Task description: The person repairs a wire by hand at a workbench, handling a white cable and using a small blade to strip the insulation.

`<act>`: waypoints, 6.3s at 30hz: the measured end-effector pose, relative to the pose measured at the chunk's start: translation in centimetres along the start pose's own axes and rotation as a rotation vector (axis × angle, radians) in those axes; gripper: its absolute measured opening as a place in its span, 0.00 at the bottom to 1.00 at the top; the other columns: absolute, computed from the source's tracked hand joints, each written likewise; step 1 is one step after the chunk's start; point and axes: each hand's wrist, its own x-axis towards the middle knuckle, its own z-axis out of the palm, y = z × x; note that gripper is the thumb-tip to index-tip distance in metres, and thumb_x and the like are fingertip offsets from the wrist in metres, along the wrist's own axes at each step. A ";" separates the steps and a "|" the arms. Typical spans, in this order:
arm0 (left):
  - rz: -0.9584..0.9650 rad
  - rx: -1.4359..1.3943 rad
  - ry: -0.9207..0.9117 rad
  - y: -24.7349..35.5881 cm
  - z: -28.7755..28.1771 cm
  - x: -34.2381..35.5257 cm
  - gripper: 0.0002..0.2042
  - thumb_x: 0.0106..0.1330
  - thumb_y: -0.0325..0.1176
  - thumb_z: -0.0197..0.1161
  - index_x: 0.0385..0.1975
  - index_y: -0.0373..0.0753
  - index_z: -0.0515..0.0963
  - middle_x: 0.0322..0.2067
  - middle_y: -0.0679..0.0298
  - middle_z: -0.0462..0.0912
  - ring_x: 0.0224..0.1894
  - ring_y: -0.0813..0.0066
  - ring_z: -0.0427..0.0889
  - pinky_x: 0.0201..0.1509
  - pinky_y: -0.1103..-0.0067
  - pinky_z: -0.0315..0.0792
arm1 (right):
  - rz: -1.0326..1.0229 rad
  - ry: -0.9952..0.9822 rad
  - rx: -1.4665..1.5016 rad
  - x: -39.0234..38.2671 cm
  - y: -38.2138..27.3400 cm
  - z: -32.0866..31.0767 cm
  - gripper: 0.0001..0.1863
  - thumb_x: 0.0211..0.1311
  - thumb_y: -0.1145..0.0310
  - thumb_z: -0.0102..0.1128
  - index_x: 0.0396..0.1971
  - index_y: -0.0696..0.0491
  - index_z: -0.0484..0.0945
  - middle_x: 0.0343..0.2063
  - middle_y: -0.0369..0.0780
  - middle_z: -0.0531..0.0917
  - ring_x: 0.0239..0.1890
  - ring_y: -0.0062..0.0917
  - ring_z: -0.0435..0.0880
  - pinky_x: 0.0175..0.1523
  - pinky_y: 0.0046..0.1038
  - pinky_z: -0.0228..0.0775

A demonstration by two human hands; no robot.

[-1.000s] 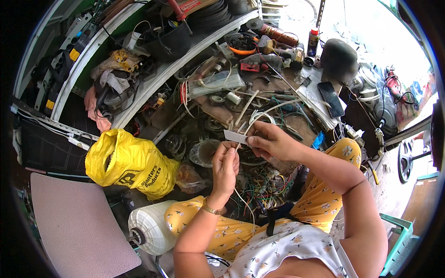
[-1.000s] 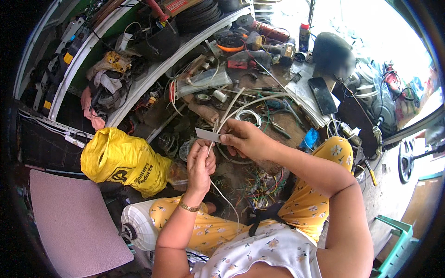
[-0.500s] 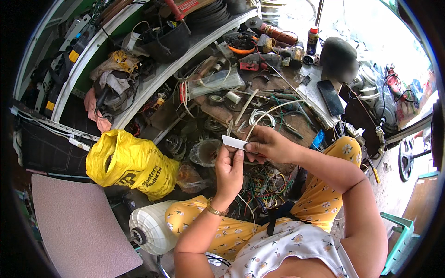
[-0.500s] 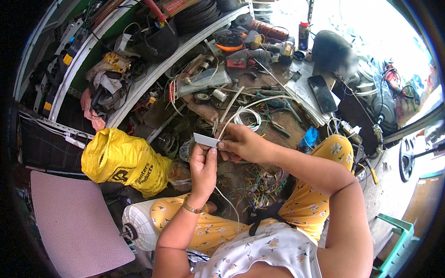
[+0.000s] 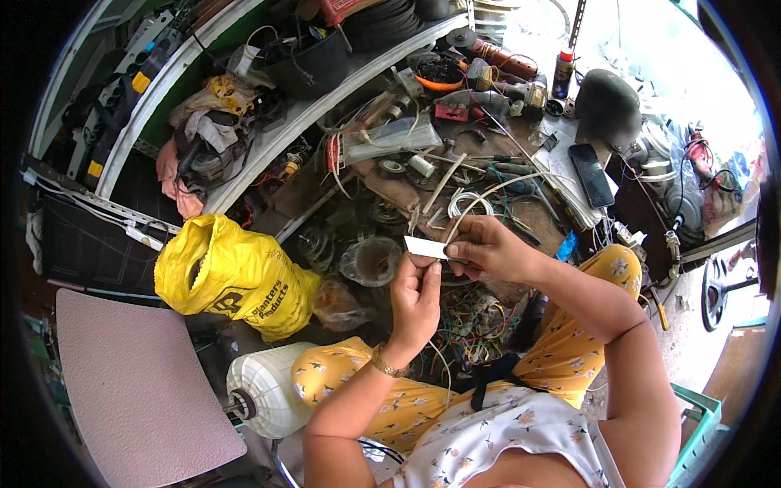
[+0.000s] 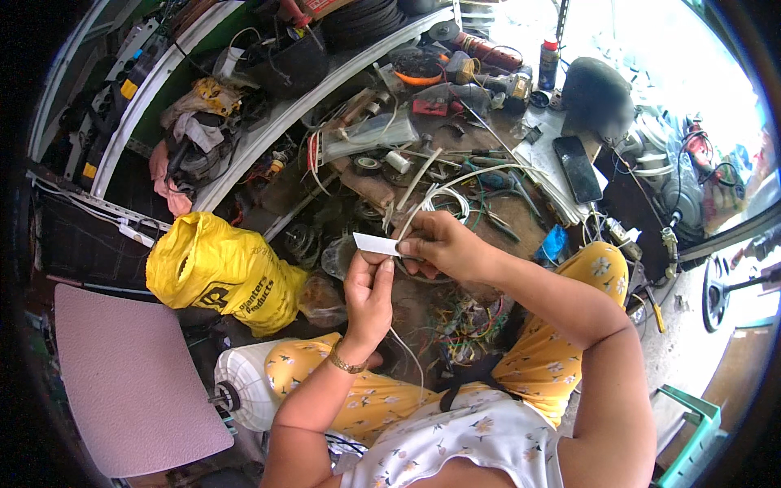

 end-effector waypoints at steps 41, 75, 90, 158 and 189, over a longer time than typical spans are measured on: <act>-0.431 -0.213 0.187 2.3 0.5 -6.4 0.02 0.70 0.29 0.48 0.37 0.41 0.68 0.18 0.77 0.58 0.17 0.91 0.53 0.17 0.89 0.49 | -0.017 0.225 0.092 1.8 0.5 -5.2 0.10 0.63 0.67 0.55 0.34 0.59 0.74 0.20 0.37 0.79 0.18 0.17 0.76 0.23 0.19 0.71; -0.215 -0.122 0.261 3.1 -3.2 -8.7 0.05 0.70 0.34 0.45 0.36 0.41 0.67 0.16 0.74 0.56 0.15 0.87 0.53 0.16 0.87 0.53 | -0.092 0.170 -0.527 2.5 0.1 -4.9 0.13 0.65 0.65 0.53 0.39 0.61 0.75 0.24 0.34 0.82 0.15 0.11 0.69 0.20 0.17 0.61; -0.288 -0.011 0.110 3.6 -1.9 -2.0 0.07 0.71 0.34 0.47 0.37 0.38 0.70 0.15 0.76 0.56 0.13 0.89 0.51 0.15 0.88 0.45 | -0.495 0.154 -0.080 -0.5 -3.3 -0.3 0.21 0.65 0.68 0.52 0.54 0.55 0.60 0.25 0.35 0.73 0.23 0.15 0.71 0.27 0.19 0.63; -0.465 -0.235 0.049 3.5 -0.2 -4.2 0.08 0.71 0.35 0.46 0.34 0.38 0.67 0.13 0.77 0.54 0.13 0.90 0.48 0.14 0.87 0.42 | -0.013 -0.146 0.004 1.2 0.6 0.1 0.09 0.64 0.67 0.55 0.37 0.57 0.71 0.17 0.34 0.75 0.17 0.12 0.72 0.20 0.15 0.62; -0.485 -0.490 0.068 3.0 -0.5 -5.3 0.08 0.72 0.37 0.45 0.34 0.41 0.66 0.13 0.74 0.51 0.12 0.88 0.47 0.13 0.87 0.45 | 0.004 -0.152 0.208 -0.5 0.3 1.0 0.12 0.67 0.72 0.49 0.47 0.59 0.64 0.23 0.38 0.77 0.18 0.17 0.71 0.22 0.18 0.62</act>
